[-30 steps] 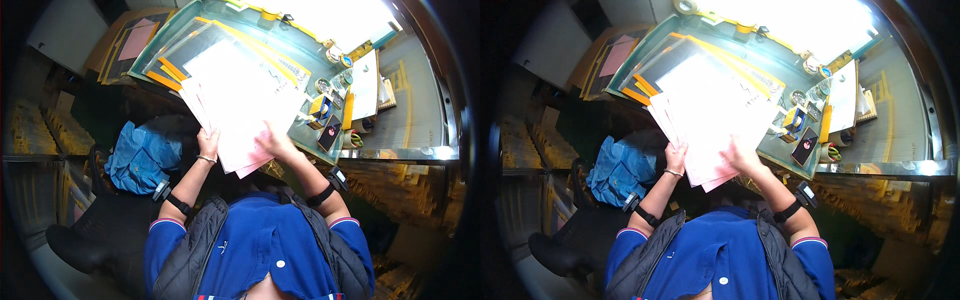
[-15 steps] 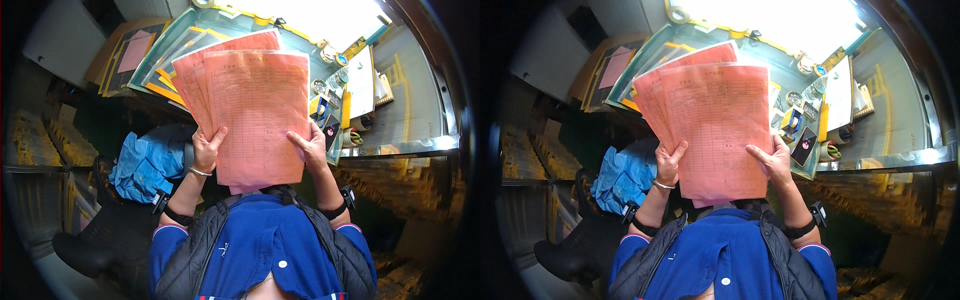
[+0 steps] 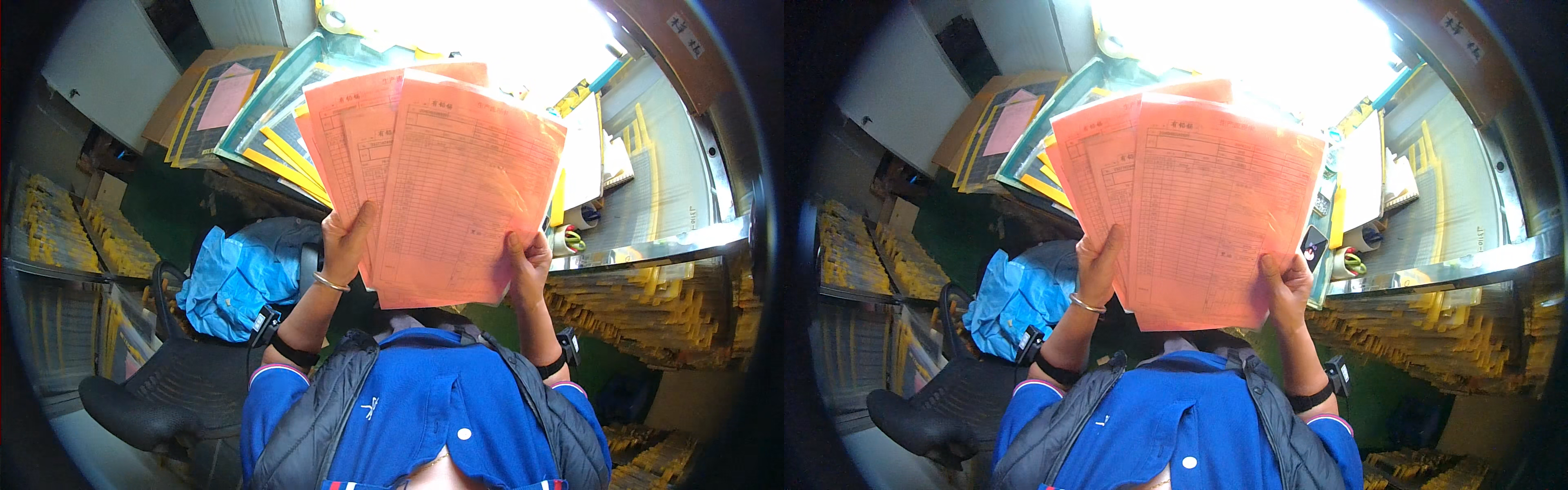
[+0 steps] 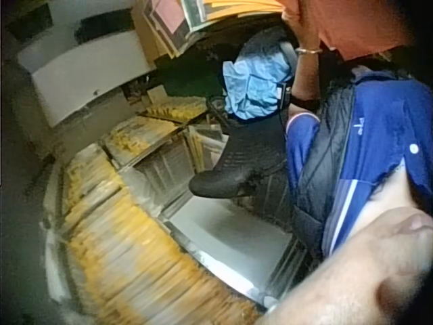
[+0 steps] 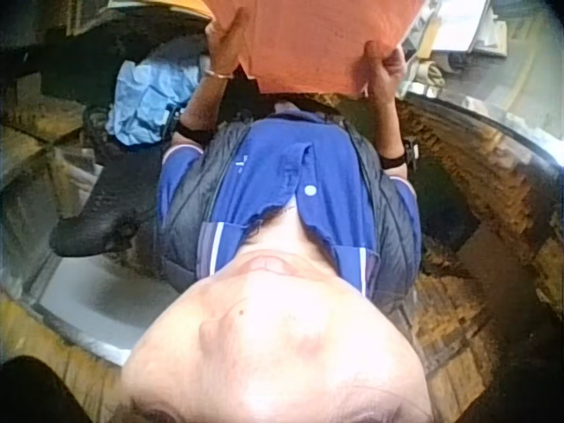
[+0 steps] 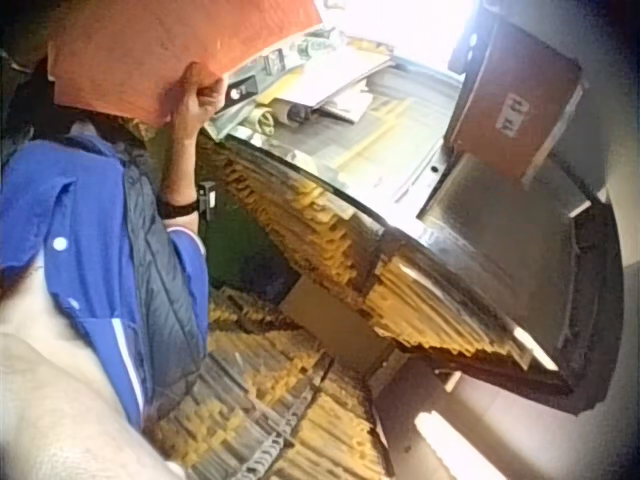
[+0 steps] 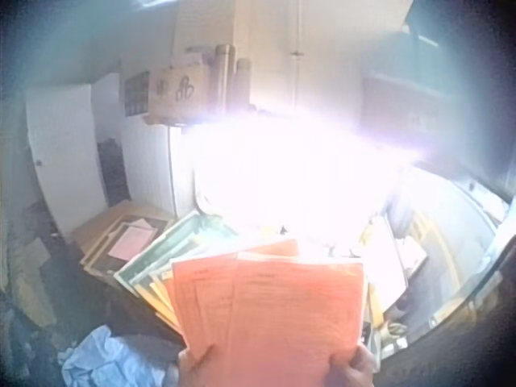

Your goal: The person is retrieving, checking, and filing production-related documents in a large hanging file system.

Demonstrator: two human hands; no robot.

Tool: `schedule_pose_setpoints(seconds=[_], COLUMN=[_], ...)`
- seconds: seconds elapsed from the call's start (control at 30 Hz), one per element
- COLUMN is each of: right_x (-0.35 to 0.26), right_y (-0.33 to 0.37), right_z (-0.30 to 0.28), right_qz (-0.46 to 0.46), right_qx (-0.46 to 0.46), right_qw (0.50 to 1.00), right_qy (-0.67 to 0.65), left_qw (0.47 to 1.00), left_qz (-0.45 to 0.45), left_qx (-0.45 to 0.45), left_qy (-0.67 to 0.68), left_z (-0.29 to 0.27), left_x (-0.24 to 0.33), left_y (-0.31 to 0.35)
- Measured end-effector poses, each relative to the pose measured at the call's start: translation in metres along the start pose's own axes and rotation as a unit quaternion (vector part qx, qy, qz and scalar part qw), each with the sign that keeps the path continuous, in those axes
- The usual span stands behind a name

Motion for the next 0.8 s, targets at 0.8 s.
schedule_pose_setpoints(seconds=[0.8], right_x=[0.003], right_y=[0.013], right_z=[0.002], right_qz=[0.002], right_qx=[0.055], right_qw=[0.998], right_qy=[-0.024], left_qw=[0.994], left_qz=[0.047], left_qx=[0.040], left_qy=[-0.094], left_z=[0.008], left_x=[0.014], left_y=[0.004])
Point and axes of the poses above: each hand's wrist, its own y-axis away from the middle knuckle, its own z-axis out of the palm, x = y × z, the point moved 2 cm from there along -y, towards the middle knuckle, and after that the axes turned 15 degrees about -x, right-handed, at the moved point
